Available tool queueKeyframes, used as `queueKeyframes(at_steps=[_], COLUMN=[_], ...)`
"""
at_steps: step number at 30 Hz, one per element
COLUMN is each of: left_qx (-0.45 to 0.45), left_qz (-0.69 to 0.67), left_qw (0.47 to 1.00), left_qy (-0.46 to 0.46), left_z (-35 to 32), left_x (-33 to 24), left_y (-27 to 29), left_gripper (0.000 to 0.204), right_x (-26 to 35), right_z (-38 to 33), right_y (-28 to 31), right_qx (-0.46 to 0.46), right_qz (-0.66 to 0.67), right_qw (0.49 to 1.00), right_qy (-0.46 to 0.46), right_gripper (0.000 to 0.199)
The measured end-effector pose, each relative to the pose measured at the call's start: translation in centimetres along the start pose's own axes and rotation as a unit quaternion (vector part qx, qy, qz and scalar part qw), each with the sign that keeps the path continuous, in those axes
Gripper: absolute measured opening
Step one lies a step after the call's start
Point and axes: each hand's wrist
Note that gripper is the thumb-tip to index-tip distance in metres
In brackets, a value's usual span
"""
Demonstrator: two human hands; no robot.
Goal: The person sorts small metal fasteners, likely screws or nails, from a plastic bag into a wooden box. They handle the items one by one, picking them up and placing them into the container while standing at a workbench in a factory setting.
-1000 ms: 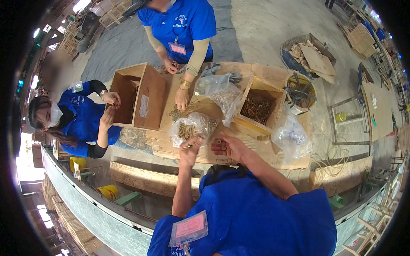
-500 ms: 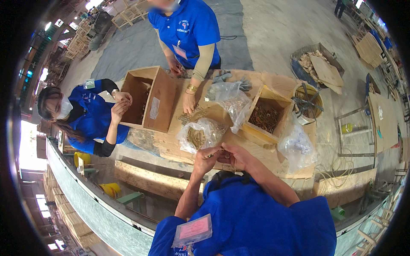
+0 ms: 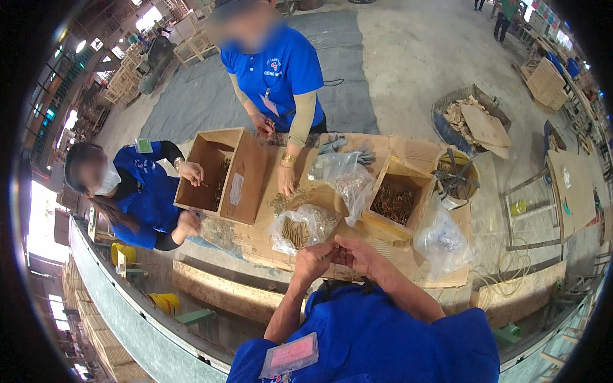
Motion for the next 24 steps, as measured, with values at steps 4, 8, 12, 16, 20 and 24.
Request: queueKeyframes(at_steps=[4, 8, 12, 16, 20, 24], left_qx=[0.024, 0.055, 0.02, -0.112, -0.143, -0.126], left_qz=[0.056, 0.069, 0.016, -0.277, -0.697, -0.696], left_qw=[0.998, 0.996, 1.0, 0.94, 0.622, 0.633], left_qy=[-0.025, -0.016, -0.014, 0.166, 0.328, 0.317], left_z=[-0.1, 0.9, 1.5, 1.3, 1.8, 2.5], left_x=[-0.2, -1.4, -0.8, 0.0, -1.1, -1.6], left_y=[0.0, 0.9, 0.4, -0.4, -0.4, -1.2], left_gripper=[0.021, 0.028, 0.03, 0.029, 0.03, 0.028], right_x=[0.7, 0.8, 0.8, 1.7, 1.9, 2.2], right_z=[-0.5, -0.5, -0.7, -1.4, -1.6, -1.7], right_y=[0.0, 0.7, 0.8, 0.5, 1.3, 1.8], right_qx=[0.019, 0.032, 0.024, 0.033, 0.115, 0.178], right_qz=[-0.036, -0.069, -0.079, -0.02, 0.042, 0.02], right_qw=[0.999, 0.997, 0.996, 0.999, 0.991, 0.983], right_qy=[-0.021, 0.0, 0.029, 0.038, 0.059, 0.042], right_gripper=[0.033, 0.037, 0.038, 0.034, 0.029, 0.027])
Point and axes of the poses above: each hand's wrist, its own z-axis towards the middle knuckle, its own y-axis out of the back of the hand, x = y × z, and after that the axes turned 15 degrees about -y, right-handed
